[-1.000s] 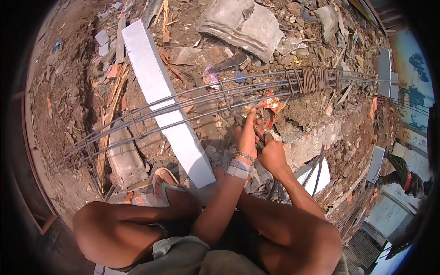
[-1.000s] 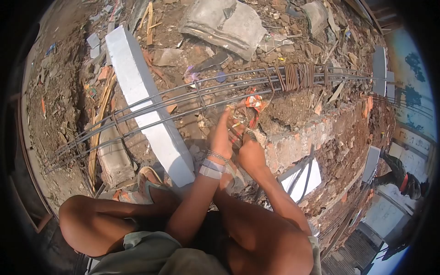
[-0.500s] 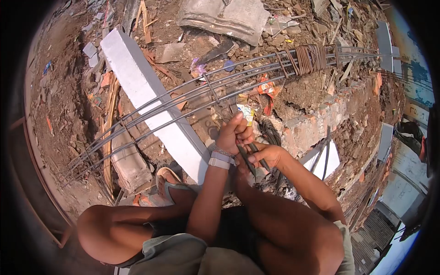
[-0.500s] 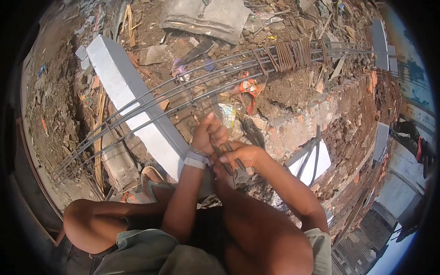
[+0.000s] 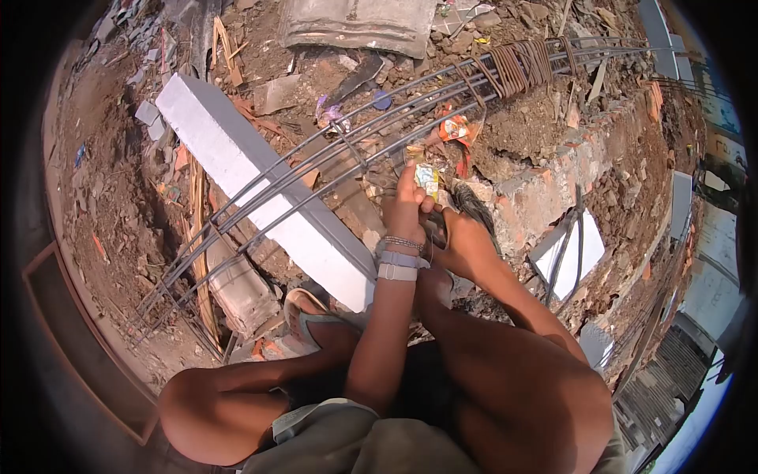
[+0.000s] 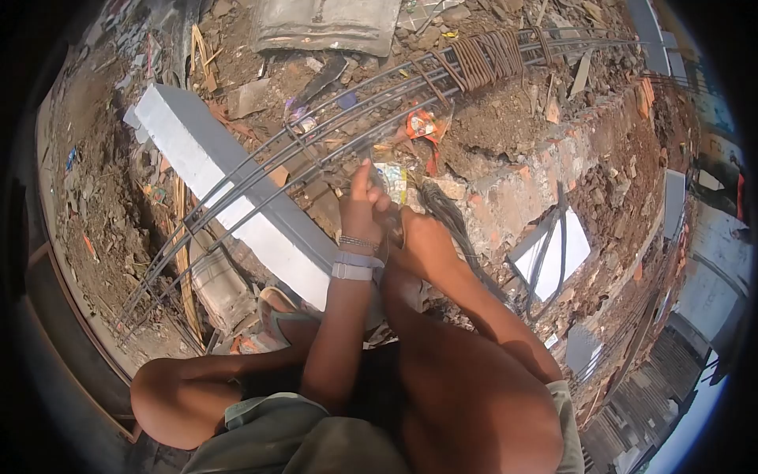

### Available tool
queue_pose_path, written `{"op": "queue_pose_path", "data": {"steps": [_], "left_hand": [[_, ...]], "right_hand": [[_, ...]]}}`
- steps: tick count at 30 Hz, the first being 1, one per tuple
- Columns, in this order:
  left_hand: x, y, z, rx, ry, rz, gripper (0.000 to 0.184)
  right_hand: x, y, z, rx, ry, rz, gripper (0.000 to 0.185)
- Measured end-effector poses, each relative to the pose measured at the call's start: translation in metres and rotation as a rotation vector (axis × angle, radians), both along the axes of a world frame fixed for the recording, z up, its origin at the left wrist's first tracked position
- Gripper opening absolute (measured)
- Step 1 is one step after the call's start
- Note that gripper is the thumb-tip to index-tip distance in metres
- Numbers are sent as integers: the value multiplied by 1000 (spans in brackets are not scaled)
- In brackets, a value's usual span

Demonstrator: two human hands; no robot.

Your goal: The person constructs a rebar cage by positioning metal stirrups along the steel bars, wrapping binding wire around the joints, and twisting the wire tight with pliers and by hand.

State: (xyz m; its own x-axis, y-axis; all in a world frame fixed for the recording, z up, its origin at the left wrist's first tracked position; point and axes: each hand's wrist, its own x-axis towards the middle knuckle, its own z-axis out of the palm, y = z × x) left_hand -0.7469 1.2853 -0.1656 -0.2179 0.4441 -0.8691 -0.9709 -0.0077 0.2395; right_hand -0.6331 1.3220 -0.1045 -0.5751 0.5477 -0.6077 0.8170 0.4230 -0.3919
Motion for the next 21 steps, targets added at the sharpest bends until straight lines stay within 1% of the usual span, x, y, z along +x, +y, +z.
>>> {"op": "queue_pose_path", "data": {"steps": [3, 4, 5, 7, 8, 11, 12, 15, 16, 17, 19, 20, 21], "left_hand": [[-7, -22, -23, 423, -148, -4, 30], [-9, -24, -32, 659, -270, 47, 28], [-7, -20, -31, 944, -428, 175, 28], [4, -12, -29, 1496, -752, 439, 29], [11, -2, -23, 1587, -753, 566, 28], [9, 2, -20, 1641, -765, 623, 29], [12, 5, -26, 1711, -768, 612, 30], [18, 10, -29, 1767, -724, 608, 34], [14, 6, -27, 1742, -694, 527, 36], [13, 1, -23, 1428, -572, 490, 37], [10, -15, -12, 803, -338, 395, 46], [14, -21, -23, 797, -291, 389, 62], [15, -26, -25, 702, -196, 295, 60]], "right_hand": [[0, 16, 17, -221, 245, 135, 57], [-6, 31, 17, -774, 124, 98, 57], [2, 33, 6, -1116, 193, -115, 57], [30, 29, -35, -1790, 329, -576, 57], [35, 17, -36, -1853, 494, -713, 61], [28, -10, -22, -1927, 542, -945, 67], [29, -14, -19, -2033, 596, -937, 71], [17, 5, -12, -1559, 298, -574, 59], [14, 10, -7, -1396, 207, -463, 56], [11, 15, -3, -1228, 123, -354, 52], [7, 16, 2, -646, 14, -166, 47], [4, 14, 5, -233, -15, -83, 44], [4, 13, 8, 180, -52, -3, 42]]}}
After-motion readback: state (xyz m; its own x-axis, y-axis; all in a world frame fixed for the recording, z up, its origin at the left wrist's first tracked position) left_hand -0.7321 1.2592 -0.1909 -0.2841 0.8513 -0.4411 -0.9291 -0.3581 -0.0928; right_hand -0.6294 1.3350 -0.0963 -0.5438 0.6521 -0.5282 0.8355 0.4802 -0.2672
